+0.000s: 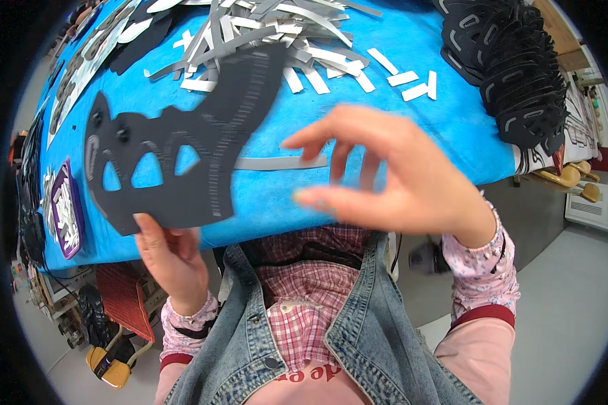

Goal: Assembling shoe upper components by applying adhesive strips and lining up material layers.

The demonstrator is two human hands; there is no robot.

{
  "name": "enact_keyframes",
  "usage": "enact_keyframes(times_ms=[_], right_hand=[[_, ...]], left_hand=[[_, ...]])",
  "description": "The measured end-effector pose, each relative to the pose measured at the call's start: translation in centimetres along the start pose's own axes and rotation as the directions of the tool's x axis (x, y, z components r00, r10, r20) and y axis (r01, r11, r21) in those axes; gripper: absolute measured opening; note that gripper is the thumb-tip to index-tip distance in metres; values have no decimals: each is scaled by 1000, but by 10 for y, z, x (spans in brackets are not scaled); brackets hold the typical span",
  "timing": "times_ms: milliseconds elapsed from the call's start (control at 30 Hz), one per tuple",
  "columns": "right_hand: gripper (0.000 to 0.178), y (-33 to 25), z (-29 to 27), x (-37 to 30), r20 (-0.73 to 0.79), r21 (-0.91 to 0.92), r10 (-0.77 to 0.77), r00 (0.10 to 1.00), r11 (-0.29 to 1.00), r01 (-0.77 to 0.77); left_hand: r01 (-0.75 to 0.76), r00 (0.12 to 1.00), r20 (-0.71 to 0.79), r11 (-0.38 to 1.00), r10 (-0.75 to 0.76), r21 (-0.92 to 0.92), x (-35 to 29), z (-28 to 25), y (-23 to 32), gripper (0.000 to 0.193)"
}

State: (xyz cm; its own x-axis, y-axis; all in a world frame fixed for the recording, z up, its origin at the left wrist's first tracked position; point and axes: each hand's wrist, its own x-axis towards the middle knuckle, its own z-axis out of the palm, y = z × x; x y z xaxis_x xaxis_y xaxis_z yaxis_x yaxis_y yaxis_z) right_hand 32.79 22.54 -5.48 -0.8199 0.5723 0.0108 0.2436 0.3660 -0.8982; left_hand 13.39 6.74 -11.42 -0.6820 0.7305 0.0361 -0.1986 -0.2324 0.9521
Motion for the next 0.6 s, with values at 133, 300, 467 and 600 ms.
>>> enact_keyframes(times_ms=[133,300,467,600], right_hand=[[28,-3,14,-20,100,597,315,944,740,-310],[27,28,6,-36,-364,590,327,872,805,-55],[30,46,-10,-38,-436,647,193,879,746,157],[32,54,-13,-41,-420,664,152,895,724,188]], left_hand=[[64,959,268,990,-97,128,-11,4,-11,19],[-655,731,667,420,144,628,29,18,-9,42],[-636,742,665,399,83,660,38,19,-15,39],[-626,750,655,419,91,658,34,22,-17,39]])
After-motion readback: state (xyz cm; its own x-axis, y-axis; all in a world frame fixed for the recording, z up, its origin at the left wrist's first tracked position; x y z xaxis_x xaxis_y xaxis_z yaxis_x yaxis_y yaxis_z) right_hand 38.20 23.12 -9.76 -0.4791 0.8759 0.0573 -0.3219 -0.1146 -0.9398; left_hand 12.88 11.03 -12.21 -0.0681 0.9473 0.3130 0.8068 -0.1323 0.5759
